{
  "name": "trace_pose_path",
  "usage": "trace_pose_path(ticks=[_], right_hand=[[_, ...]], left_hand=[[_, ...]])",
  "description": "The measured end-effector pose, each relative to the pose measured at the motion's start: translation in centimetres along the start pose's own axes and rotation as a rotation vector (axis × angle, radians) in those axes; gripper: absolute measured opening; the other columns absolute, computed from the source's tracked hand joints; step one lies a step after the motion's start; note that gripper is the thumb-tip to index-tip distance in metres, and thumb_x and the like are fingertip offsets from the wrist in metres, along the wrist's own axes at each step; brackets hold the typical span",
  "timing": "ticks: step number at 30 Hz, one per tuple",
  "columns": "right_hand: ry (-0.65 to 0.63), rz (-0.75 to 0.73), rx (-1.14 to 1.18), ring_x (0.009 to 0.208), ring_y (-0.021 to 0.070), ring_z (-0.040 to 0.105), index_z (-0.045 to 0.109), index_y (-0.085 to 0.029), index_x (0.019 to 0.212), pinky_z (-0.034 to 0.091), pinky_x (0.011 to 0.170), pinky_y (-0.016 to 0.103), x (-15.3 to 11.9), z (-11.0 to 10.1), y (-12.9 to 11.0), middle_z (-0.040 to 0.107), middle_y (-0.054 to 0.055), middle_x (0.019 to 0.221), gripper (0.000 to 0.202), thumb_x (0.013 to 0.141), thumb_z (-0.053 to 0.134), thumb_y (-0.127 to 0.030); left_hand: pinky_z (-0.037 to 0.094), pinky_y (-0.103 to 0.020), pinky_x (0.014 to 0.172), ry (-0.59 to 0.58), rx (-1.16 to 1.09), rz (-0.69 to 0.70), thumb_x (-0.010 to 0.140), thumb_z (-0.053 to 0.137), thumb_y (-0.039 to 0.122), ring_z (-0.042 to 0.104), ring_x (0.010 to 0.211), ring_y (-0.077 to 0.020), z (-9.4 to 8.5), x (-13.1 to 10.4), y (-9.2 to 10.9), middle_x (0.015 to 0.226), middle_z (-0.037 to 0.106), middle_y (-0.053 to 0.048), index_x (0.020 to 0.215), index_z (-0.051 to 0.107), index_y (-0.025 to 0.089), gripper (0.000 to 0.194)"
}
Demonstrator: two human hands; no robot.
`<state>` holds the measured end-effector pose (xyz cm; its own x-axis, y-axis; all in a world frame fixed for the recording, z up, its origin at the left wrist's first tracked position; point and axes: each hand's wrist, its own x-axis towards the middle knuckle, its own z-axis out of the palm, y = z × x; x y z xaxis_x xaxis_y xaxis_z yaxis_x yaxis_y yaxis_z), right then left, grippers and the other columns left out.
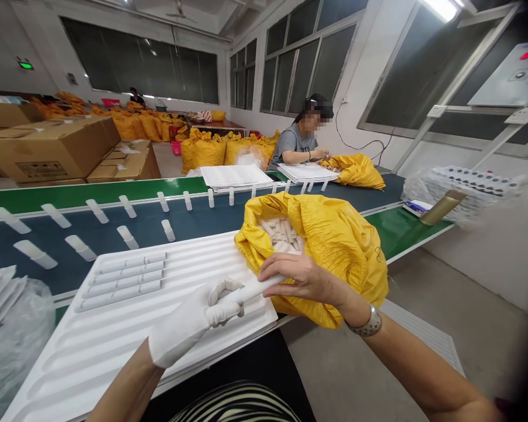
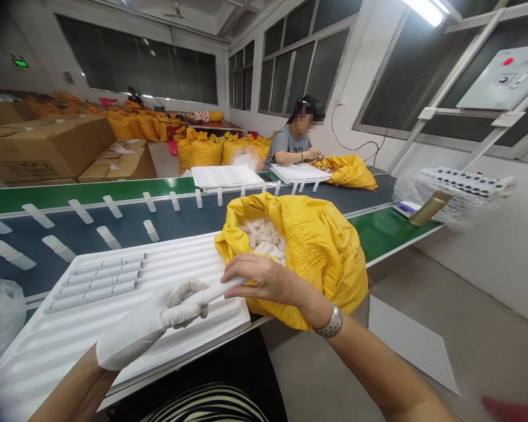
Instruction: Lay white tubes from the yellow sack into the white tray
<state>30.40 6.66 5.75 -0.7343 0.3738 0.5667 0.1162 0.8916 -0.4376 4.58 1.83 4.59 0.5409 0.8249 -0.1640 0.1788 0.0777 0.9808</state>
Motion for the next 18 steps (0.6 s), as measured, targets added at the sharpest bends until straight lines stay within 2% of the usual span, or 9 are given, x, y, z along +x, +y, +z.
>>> trace_pose_path(ticks=[3, 6, 10, 12, 14, 16, 18], right_hand=[[-0.022, 0.087, -0.035, 0.091, 0.0189, 0.069, 0.068, -0.015, 0.107, 0.056, 0.083, 0.030, -0.4, 0.5, 0.1, 0.072, 0.009, 0.097, 0.024, 0.096, 0.069, -0.037], [-0.008, 0.156, -0.056, 0.087, 0.0186, 0.069, 0.069, -0.016, 0.106, 0.055, 0.080, 0.029, -0.5, 1.0, 0.1, 0.073, 0.007, 0.095, 0.025, 0.097, 0.068, -0.039], [0.059, 0.159, -0.017, 0.094, 0.0199, 0.068, 0.067, -0.017, 0.109, 0.055, 0.085, 0.030, -0.1, 1.7, -0.4, 0.072, 0.008, 0.099, 0.024, 0.096, 0.070, -0.036], [0.127, 0.163, 0.006, 0.095, 0.0198, 0.068, 0.066, -0.017, 0.108, 0.055, 0.085, 0.030, 0.3, 2.5, -0.8, 0.071, 0.008, 0.099, 0.022, 0.095, 0.072, -0.033], [0.185, 0.182, 0.031, 0.094, 0.0197, 0.068, 0.066, -0.017, 0.108, 0.056, 0.084, 0.030, 1.0, 3.6, -1.1, 0.071, 0.008, 0.099, 0.021, 0.094, 0.073, -0.032], [0.211, 0.197, 0.060, 0.095, 0.0202, 0.068, 0.066, -0.019, 0.107, 0.056, 0.085, 0.031, 1.8, 5.1, -1.2, 0.071, 0.008, 0.100, 0.022, 0.092, 0.075, -0.032], [0.230, 0.205, 0.078, 0.096, 0.0207, 0.068, 0.066, -0.019, 0.105, 0.056, 0.086, 0.033, 2.9, 6.8, -1.2, 0.071, 0.007, 0.100, 0.022, 0.091, 0.076, -0.034]], left_hand=[[0.042, -0.030, 0.077, 0.076, 0.041, -0.013, 0.083, 0.067, 0.053, 0.054, 0.086, -0.0212, 0.6, -0.4, 0.1, 0.094, 0.063, -0.005, 0.101, 0.067, 0.020, 0.038], [0.044, -0.032, 0.083, 0.144, 0.038, -0.021, 0.084, 0.066, 0.056, 0.057, 0.092, -0.0240, 1.0, -0.8, -0.2, 0.097, 0.066, -0.006, 0.100, 0.068, 0.021, 0.039], [0.041, -0.033, 0.095, 0.262, -0.062, 0.013, 0.093, 0.057, 0.057, 0.056, 0.101, -0.0232, 0.5, -1.4, -1.9, 0.100, 0.067, -0.005, 0.098, 0.070, 0.023, 0.037], [0.038, -0.032, 0.102, 0.356, -0.196, 0.135, 0.094, 0.057, 0.058, 0.055, 0.103, -0.0217, -0.1, -1.5, -3.0, 0.093, 0.064, -0.004, 0.087, 0.069, 0.022, 0.038], [0.040, -0.030, 0.101, 0.425, -0.403, 0.273, 0.092, 0.061, 0.057, 0.054, 0.095, -0.0191, -0.7, -1.4, -3.9, 0.083, 0.057, -0.003, 0.074, 0.063, 0.021, 0.041], [0.046, -0.028, 0.088, 0.496, -0.666, 0.345, 0.087, 0.070, 0.054, 0.052, 0.083, -0.0155, -1.1, -1.3, -4.5, 0.085, 0.058, -0.002, 0.079, 0.065, 0.020, 0.035], [0.049, -0.025, 0.076, 0.578, -0.901, 0.338, 0.079, 0.081, 0.048, 0.051, 0.078, -0.0126, -1.4, -1.3, -4.8, 0.098, 0.063, -0.002, 0.098, 0.069, 0.023, 0.034]])
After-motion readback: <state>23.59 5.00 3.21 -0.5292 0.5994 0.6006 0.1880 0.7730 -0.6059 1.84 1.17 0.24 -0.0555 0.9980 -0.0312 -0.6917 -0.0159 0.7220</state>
